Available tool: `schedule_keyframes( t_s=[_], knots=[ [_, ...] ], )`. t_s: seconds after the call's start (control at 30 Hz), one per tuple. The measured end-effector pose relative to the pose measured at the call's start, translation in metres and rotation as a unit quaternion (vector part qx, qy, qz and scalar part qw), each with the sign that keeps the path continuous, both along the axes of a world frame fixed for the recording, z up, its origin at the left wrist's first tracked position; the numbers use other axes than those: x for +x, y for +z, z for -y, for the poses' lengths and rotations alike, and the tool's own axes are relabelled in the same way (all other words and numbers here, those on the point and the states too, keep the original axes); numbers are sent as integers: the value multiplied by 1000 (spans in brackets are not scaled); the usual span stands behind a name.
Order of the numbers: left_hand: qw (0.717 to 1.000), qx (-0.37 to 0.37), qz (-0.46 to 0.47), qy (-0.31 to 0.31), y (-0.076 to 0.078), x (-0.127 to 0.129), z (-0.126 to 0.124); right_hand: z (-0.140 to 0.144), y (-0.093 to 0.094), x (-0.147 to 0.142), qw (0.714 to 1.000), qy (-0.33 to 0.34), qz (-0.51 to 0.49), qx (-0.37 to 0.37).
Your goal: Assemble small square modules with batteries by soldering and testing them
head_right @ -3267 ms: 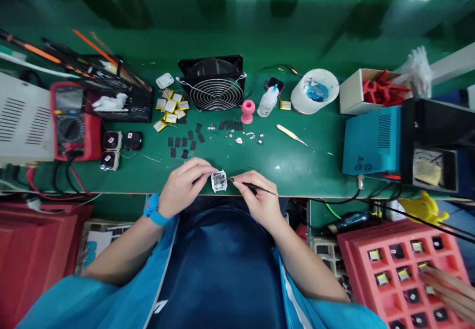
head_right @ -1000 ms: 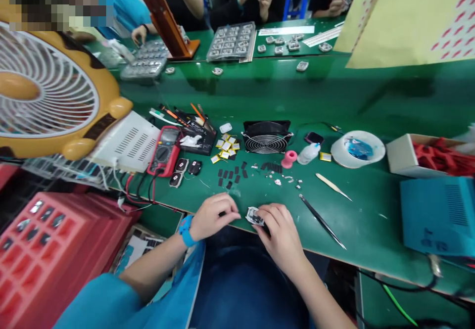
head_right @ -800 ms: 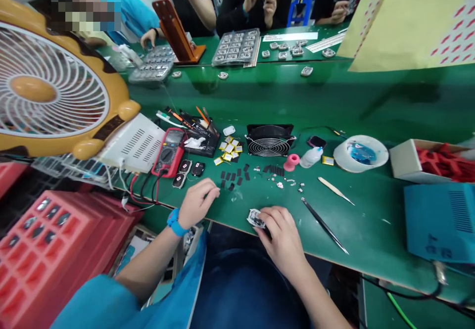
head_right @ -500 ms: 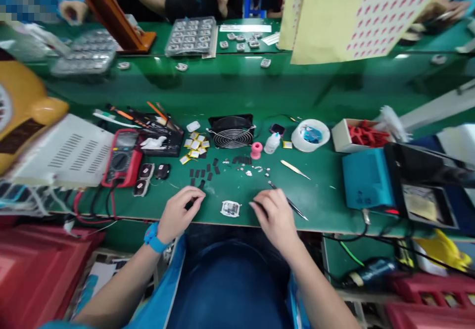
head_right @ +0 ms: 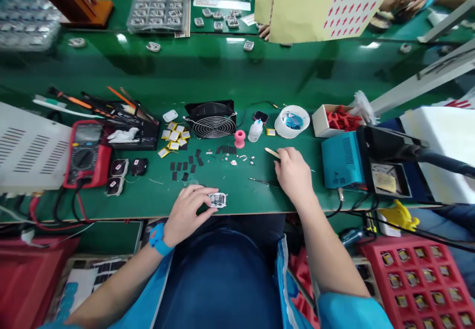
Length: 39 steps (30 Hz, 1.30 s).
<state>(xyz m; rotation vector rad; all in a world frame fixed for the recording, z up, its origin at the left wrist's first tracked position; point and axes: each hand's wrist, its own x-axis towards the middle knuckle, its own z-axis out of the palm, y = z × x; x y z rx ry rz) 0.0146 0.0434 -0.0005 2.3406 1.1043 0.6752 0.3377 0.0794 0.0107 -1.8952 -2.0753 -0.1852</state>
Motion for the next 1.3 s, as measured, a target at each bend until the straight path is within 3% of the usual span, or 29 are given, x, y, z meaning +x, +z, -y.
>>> schedule_keyframes(
  t_s=[0.1,0.2,0.27,0.33,0.4,0.47,0.57,0.7,0.77,0.93,1.3],
  knots=[
    [1000,-5,-1,-2,-1,1,1,-15,3,-2,995,-29,72,-60],
    [1000,-9,13,-7,-1,0,1,-13,14,-14,993,-44,74,-79],
    [1000,-16,25,-8,-1,-1,0,-5,24,-30,999,-25,0,-41],
    [999,-25,37,-11,-1,-2,-1,5,30,-49,989,50,-141,-17],
    [998,-29,46,-18,-1,-3,-2,12,30,-69,941,150,-294,-72],
    [998,-29,52,-23,0,-3,-3,15,23,-83,879,186,-411,-152],
    [998,-24,56,-22,0,-3,-3,12,8,-94,817,143,-516,-215],
    [998,-42,49,-24,-1,-4,-3,10,1,-100,768,135,-578,-241],
    [997,-50,50,-23,-1,-5,-3,11,1,-104,765,148,-577,-244],
    [997,-58,48,-18,-2,-4,-3,13,1,-111,797,168,-525,-246],
    [996,-57,60,-21,-2,-2,-6,15,13,-113,838,215,-446,-230]
  ],
)
